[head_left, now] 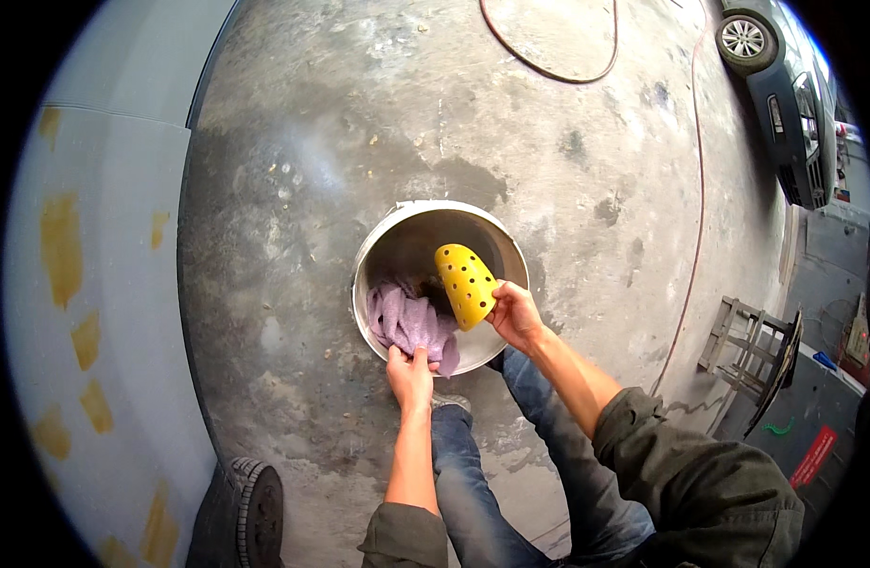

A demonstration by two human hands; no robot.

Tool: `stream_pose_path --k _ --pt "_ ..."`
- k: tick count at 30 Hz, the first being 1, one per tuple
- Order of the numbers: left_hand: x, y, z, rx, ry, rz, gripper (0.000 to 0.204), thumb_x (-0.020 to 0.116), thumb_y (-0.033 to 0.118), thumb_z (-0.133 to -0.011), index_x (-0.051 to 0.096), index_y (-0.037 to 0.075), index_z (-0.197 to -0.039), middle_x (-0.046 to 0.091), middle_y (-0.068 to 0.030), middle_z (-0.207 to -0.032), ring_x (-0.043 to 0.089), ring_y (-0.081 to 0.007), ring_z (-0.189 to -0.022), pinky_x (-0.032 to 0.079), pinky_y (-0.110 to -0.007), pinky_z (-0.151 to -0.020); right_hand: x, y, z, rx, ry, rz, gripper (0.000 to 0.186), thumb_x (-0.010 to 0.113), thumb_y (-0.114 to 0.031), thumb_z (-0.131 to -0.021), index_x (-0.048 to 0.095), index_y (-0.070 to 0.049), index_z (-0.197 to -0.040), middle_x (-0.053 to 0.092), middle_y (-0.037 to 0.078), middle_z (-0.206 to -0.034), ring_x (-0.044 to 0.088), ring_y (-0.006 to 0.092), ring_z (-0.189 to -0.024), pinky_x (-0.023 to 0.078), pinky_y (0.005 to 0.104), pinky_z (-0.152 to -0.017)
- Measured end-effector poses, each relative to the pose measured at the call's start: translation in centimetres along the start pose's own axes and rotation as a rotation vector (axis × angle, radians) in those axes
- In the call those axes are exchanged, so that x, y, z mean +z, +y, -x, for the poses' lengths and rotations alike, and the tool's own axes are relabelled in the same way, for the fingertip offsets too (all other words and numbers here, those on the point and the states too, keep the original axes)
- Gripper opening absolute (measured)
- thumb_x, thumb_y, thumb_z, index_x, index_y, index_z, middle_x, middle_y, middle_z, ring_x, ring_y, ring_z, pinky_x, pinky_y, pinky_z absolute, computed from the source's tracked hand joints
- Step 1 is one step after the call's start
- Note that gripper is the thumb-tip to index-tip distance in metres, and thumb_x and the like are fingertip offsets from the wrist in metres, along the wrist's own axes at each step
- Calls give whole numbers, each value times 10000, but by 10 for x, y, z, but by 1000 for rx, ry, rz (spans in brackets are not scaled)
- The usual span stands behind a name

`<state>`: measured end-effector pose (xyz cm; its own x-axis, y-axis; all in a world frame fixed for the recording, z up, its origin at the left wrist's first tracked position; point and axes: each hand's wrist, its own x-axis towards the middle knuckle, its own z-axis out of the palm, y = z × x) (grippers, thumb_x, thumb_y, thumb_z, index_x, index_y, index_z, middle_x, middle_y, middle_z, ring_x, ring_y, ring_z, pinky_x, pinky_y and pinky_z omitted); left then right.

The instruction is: The person wets a sanding block in a bucket and sands the surface of a car door with yellow filler patches. They repeatedly dip the block in water and continue sanding different areas of the door, occasionally touching the surface with their hand.

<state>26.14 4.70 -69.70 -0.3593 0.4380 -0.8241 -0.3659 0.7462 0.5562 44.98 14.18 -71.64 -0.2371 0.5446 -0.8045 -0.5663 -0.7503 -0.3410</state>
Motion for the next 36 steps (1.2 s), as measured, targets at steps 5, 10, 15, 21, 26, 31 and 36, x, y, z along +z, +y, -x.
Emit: stream_pose_path --k 5,10,15,21,26,31,36 --pt "11 6 9 502 116 -428 708 724 13 -817 364 -39 -1425 572 -251 -1290 628 -313 -1125 505 -398 -980 0 4 6 24 -24 2 107 485 -90 -901 587 -54 -900 705 88 -972 714 210 -898 588 373 -853" --pt "22 46 19 563 -138 -557 640 709 -17 -799 502 2 -1404 638 -229 -1267 621 -377 -1191 477 -370 -1007 37 11 16 75 -3 443 104 603 -97 -902 659 -12 -885 699 95 -920 706 179 -870 583 326 -854" --pt "14 33 -1 31 -48 36 309 600 52 -959 634 -49 -1250 710 -133 -1140 674 -209 -1034 516 -318 -906 54 10 10 -161 -15 660 217 721 -217 -923 712 -2 -951 718 29 -922 621 88 -774 519 263 -750" --pt "9 42 4 -5 -68 342 381 588 199 -1015 590 -85 -1270 668 -147 -1218 654 -195 -1075 519 -340 -930 45 4 4 -521 140 1102 365 760 -98 -864 641 -7 -1197 734 52 -1002 673 132 -872 545 294 -807" --pt "8 55 12 -72 -61 509 563 501 380 -1050 483 -82 -1372 601 -189 -1327 624 -246 -1182 509 -377 -995 57 -2 12 -71 54 624 339 748 -52 -872 654 34 -1186 738 109 -1004 683 131 -898 550 270 -803" --pt "6 56 11 -99 -15 550 566 497 386 -1049 483 -82 -1368 613 -188 -1303 630 -254 -1172 512 -377 -985 53 6 11 -89 45 589 274 742 -53 -880 681 23 -1136 740 95 -956 680 118 -850 547 255 -766" --pt "-10 35 1 4 159 218 334 577 179 -1006 625 -94 -1191 706 -148 -1088 685 -220 -967 526 -328 -842 38 16 -1 109 -2 703 268 683 -190 -958 681 -13 -1159 730 63 -996 677 125 -888 540 267 -794"
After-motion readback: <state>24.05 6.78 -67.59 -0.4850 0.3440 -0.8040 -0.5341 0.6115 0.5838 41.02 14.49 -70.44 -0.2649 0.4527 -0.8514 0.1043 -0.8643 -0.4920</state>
